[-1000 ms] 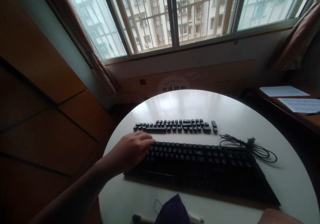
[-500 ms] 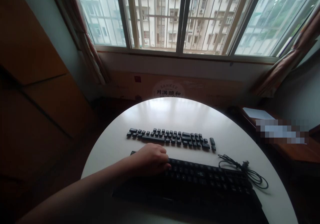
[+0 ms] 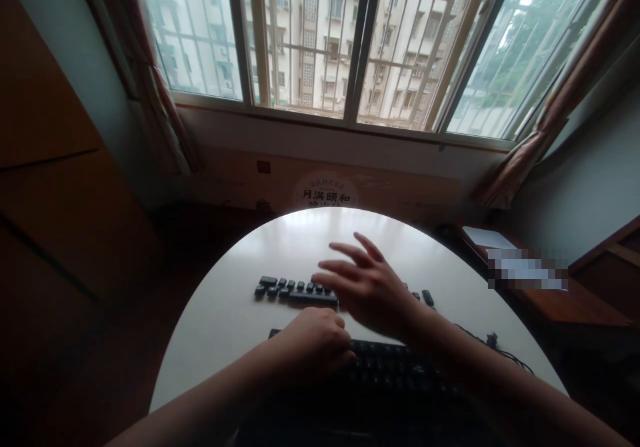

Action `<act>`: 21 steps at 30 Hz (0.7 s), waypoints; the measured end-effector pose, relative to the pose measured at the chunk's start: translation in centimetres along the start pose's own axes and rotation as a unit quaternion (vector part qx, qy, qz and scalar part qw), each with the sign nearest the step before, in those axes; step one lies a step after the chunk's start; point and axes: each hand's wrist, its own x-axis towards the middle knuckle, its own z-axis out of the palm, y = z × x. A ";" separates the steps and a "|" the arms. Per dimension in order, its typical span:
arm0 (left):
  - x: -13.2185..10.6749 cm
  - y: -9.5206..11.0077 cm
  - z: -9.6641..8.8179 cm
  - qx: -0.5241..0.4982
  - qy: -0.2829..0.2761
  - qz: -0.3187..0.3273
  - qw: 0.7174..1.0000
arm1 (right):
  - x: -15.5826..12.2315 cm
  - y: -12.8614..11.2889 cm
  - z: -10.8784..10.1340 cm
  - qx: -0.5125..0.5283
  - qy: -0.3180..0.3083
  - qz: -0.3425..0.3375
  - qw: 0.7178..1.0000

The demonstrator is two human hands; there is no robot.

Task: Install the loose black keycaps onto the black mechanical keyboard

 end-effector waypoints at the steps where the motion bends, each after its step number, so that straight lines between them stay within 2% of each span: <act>1: 0.0 0.0 -0.1 -0.003 -0.007 0.003 1.000 | 1.3 1.6 0.8 0.009 -0.023 0.040 0.999; 2: 0.0 -0.1 -0.2 -0.006 -0.012 0.005 1.000 | 2.4 3.1 1.7 0.027 -0.056 0.102 0.993; 5: 0.0 -0.3 -0.5 -0.024 -0.006 0.000 1.000 | 4.7 6.1 5.0 0.044 -0.123 0.134 0.982; 10: -0.1 -0.8 -0.4 -0.057 -0.010 -0.024 0.998 | 6.2 6.7 8.7 0.067 -0.213 0.144 0.964; 15: -0.1 -1.0 -0.2 -0.056 -0.035 -0.022 0.998 | 6.8 6.7 9.7 0.086 -0.264 0.167 0.946; 21: -0.2 -1.1 -0.1 -0.055 -0.023 -0.015 0.998 | 6.7 6.9 10.1 0.106 -0.288 0.172 0.936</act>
